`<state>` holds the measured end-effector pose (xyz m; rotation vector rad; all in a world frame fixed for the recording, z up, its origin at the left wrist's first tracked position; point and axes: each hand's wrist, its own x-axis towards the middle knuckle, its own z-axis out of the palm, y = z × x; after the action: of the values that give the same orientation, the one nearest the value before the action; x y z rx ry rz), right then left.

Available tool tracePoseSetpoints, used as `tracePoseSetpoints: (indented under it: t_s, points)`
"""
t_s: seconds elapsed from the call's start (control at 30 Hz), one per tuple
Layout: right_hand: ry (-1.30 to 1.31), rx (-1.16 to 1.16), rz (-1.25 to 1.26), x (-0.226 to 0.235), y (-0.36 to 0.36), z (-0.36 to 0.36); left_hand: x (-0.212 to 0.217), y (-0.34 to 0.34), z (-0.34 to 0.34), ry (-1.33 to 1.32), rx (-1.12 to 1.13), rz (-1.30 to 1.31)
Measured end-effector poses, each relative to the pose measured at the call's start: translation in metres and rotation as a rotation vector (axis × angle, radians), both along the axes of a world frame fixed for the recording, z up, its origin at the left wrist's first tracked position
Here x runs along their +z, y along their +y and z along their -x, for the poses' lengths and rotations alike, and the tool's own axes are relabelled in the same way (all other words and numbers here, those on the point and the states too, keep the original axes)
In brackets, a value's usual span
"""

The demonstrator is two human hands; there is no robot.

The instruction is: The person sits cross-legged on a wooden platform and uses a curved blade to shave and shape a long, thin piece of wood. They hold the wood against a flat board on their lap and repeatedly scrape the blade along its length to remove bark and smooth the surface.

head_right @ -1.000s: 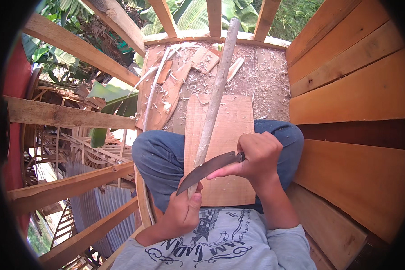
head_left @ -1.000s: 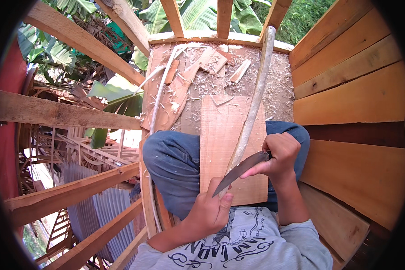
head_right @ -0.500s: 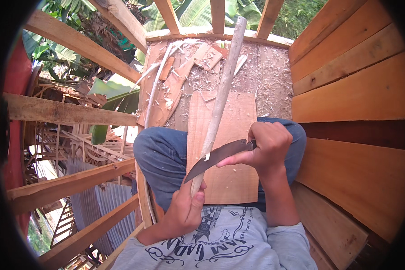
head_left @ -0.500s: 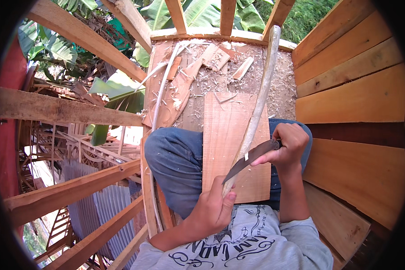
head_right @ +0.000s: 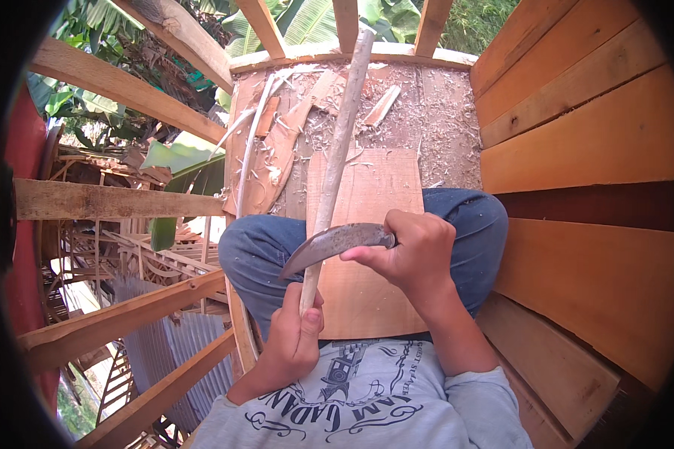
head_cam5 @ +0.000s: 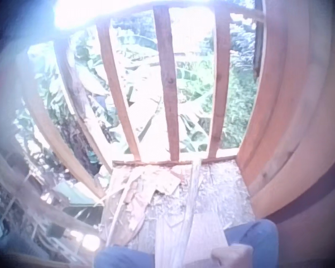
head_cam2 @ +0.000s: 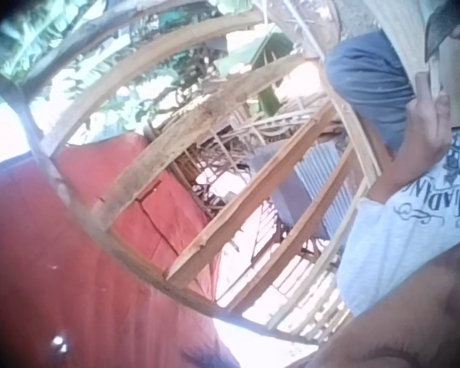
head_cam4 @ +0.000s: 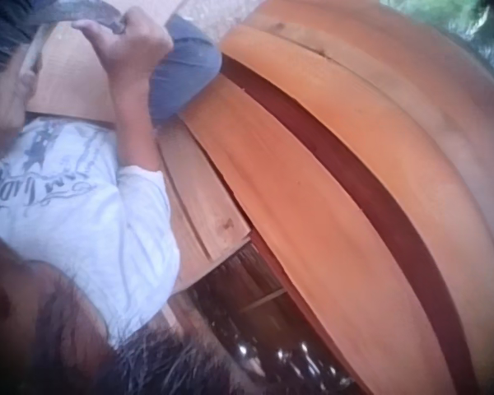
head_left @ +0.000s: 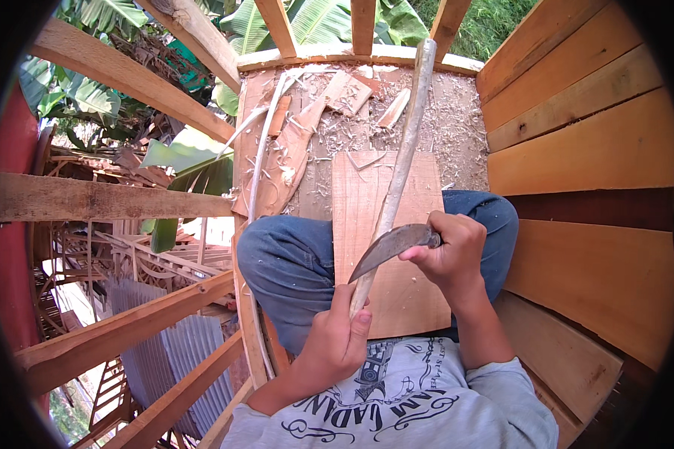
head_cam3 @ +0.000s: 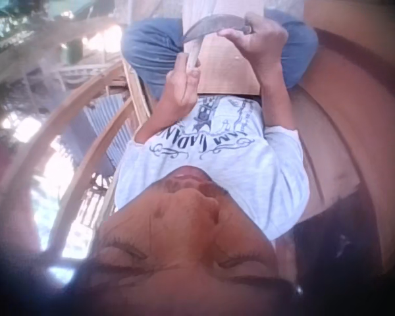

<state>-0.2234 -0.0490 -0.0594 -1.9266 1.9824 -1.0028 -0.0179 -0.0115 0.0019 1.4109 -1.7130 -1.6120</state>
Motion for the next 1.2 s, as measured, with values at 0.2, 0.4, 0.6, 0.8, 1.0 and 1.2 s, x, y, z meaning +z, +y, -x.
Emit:
tracePoseSetpoints:
  t_s: [0.2, 0.4, 0.6, 0.8, 1.0, 1.2]
  points:
    - [0.146, -0.121, 0.023, -0.014, -0.024, 0.027, -0.010, 0.005, 0.007, 0.010, 0.004, 0.002]
    - [-0.356, -0.544, -0.055, -0.038, -0.048, 0.120, -0.020, 0.031, -0.002, 0.010, -0.091, -0.081]
    - [-0.123, -0.200, -0.065, -0.005, 0.004, 0.044, -0.029, 0.014, -0.005, -0.054, 0.003, 0.016]
    - [-0.031, -0.064, 0.083, 0.019, 0.005, 0.051, -0.018, 0.027, 0.003, 0.002, -0.080, 0.115]
    - [0.077, -0.001, 0.128, 0.037, 0.000, 0.060, -0.024, 0.023, 0.001, -0.080, -0.082, 0.232]
    - [-0.276, -0.007, -0.036, 0.021, 0.014, 0.039, -0.029, 0.014, -0.016, -0.128, -0.146, 0.242]
